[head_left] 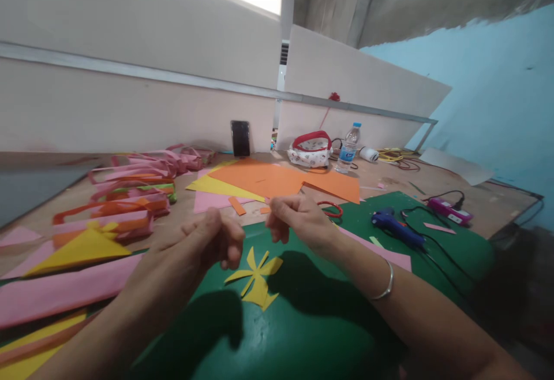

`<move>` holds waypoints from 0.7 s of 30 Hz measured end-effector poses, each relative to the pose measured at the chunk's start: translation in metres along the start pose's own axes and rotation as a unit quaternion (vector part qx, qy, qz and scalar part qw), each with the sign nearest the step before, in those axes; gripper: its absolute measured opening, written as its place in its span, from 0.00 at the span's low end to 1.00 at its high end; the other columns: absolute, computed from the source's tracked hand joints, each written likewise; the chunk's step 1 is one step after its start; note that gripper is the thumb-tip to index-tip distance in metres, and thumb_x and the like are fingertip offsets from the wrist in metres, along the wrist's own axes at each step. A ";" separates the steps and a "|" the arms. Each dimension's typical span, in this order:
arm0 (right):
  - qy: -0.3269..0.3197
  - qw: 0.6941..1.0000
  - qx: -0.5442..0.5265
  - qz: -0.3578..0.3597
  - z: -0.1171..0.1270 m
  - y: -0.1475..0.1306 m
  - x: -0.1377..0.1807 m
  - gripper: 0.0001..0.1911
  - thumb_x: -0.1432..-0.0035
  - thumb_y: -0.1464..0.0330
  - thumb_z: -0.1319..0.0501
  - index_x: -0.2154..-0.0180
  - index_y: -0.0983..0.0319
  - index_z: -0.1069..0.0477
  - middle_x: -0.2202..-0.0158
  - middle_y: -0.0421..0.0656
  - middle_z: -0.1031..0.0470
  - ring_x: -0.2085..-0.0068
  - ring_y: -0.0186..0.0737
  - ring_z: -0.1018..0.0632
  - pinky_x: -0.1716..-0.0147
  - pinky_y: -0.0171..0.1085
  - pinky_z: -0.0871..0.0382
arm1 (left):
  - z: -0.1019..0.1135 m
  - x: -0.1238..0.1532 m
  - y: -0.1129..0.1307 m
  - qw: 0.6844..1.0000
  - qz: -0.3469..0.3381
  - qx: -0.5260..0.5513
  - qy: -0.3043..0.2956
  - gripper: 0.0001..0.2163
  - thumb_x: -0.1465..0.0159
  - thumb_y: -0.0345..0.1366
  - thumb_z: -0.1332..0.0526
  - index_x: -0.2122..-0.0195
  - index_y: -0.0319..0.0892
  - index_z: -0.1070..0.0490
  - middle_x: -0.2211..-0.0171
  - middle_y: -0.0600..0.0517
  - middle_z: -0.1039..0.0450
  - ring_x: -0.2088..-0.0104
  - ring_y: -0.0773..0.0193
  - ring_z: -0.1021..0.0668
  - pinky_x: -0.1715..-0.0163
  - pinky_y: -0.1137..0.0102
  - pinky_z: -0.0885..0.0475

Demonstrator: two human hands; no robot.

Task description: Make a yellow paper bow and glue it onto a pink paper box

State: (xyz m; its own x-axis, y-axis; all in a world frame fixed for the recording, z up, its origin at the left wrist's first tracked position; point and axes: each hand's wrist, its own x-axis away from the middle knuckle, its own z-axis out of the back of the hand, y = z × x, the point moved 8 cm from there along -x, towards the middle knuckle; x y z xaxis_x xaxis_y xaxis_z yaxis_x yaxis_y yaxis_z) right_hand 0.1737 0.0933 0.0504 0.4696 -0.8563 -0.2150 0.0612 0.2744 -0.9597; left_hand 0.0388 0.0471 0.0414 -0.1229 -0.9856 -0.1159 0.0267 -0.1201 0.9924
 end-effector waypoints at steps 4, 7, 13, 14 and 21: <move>0.036 0.983 0.142 0.111 0.003 -0.013 0.003 0.09 0.51 0.81 0.47 0.73 0.63 0.32 0.76 0.38 0.29 0.75 0.30 0.28 0.74 0.30 0.34 | 0.003 0.000 -0.002 1.000 -0.012 0.014 0.015 0.08 0.48 0.44 0.33 0.77 0.48 0.27 0.77 0.58 0.31 0.73 0.67 0.31 0.72 0.75 0.36; -0.008 0.959 0.241 0.151 -0.005 -0.016 0.005 0.17 0.58 0.86 0.50 0.71 0.64 0.30 0.72 0.39 0.27 0.71 0.31 0.27 0.70 0.31 0.33 | 0.009 -0.001 -0.002 0.998 -0.018 -0.020 0.048 0.10 0.52 0.41 0.30 0.78 0.46 0.30 0.75 0.59 0.33 0.71 0.68 0.32 0.71 0.75 0.36; -0.141 0.876 0.449 0.101 -0.022 0.013 0.005 0.08 0.53 0.78 0.37 0.69 0.63 0.25 0.69 0.44 0.25 0.65 0.39 0.28 0.67 0.36 0.36 | 0.018 -0.002 -0.005 0.988 0.042 -0.112 0.097 0.19 0.43 0.52 0.41 0.83 0.43 0.35 0.82 0.57 0.39 0.78 0.68 0.38 0.78 0.73 0.43; -0.145 0.874 0.453 0.095 -0.022 0.017 0.005 0.06 0.53 0.77 0.35 0.70 0.62 0.24 0.70 0.44 0.25 0.66 0.39 0.28 0.68 0.35 0.37 | 0.019 -0.002 -0.005 0.986 0.048 -0.127 0.102 0.17 0.45 0.51 0.39 0.81 0.43 0.34 0.82 0.58 0.40 0.78 0.68 0.39 0.78 0.73 0.44; -0.167 0.880 0.440 0.067 -0.028 0.027 0.005 0.07 0.58 0.79 0.35 0.78 0.61 0.27 0.75 0.39 0.28 0.72 0.34 0.31 0.75 0.32 0.42 | 0.020 -0.002 -0.013 0.982 0.058 -0.143 0.105 0.12 0.49 0.46 0.35 0.68 0.45 0.27 0.78 0.59 0.34 0.77 0.69 0.37 0.77 0.74 0.43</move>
State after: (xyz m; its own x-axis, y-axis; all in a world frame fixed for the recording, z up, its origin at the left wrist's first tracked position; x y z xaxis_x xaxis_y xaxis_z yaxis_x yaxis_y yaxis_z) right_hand 0.1530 0.0839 0.0178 0.7482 -0.6543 -0.1099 0.5744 0.7217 -0.3862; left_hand 0.0189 0.0533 0.0300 0.1046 -0.9937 -0.0395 0.3090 -0.0053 0.9511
